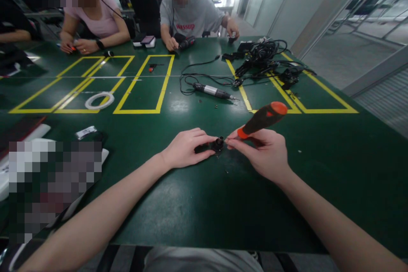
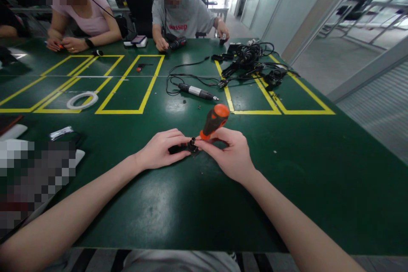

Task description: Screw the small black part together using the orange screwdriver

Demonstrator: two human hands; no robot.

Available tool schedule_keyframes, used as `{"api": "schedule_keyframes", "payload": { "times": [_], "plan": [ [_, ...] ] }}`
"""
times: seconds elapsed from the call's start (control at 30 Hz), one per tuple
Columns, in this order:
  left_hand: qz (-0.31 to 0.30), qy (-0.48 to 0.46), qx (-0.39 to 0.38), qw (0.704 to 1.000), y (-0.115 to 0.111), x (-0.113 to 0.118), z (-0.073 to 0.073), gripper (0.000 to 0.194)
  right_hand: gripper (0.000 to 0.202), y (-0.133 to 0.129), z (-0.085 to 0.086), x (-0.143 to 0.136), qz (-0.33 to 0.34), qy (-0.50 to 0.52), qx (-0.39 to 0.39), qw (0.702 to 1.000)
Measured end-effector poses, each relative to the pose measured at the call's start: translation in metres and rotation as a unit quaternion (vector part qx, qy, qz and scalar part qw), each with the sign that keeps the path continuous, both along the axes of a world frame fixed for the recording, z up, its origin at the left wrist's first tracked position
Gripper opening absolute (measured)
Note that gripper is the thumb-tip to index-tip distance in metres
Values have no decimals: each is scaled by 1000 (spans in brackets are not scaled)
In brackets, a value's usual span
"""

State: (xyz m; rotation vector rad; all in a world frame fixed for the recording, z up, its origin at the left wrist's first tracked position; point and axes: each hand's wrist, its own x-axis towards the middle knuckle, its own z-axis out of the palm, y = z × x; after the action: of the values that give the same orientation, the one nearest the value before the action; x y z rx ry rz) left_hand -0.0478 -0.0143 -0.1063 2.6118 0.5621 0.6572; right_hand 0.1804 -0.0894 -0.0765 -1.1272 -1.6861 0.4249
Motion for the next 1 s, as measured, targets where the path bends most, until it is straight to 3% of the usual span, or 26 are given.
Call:
{"api": "schedule_keyframes", "payload": {
  "times": [0.37, 1.0],
  "plan": [
    [-6, -15, 24, 1000, 0, 1, -2, 28, 33, 0, -3, -5, -14, 9, 17, 1000],
    [2, -4, 11, 1000, -2, 2, 3, 35, 38, -1, -4, -13, -41, 24, 13, 999]
  ]
}}
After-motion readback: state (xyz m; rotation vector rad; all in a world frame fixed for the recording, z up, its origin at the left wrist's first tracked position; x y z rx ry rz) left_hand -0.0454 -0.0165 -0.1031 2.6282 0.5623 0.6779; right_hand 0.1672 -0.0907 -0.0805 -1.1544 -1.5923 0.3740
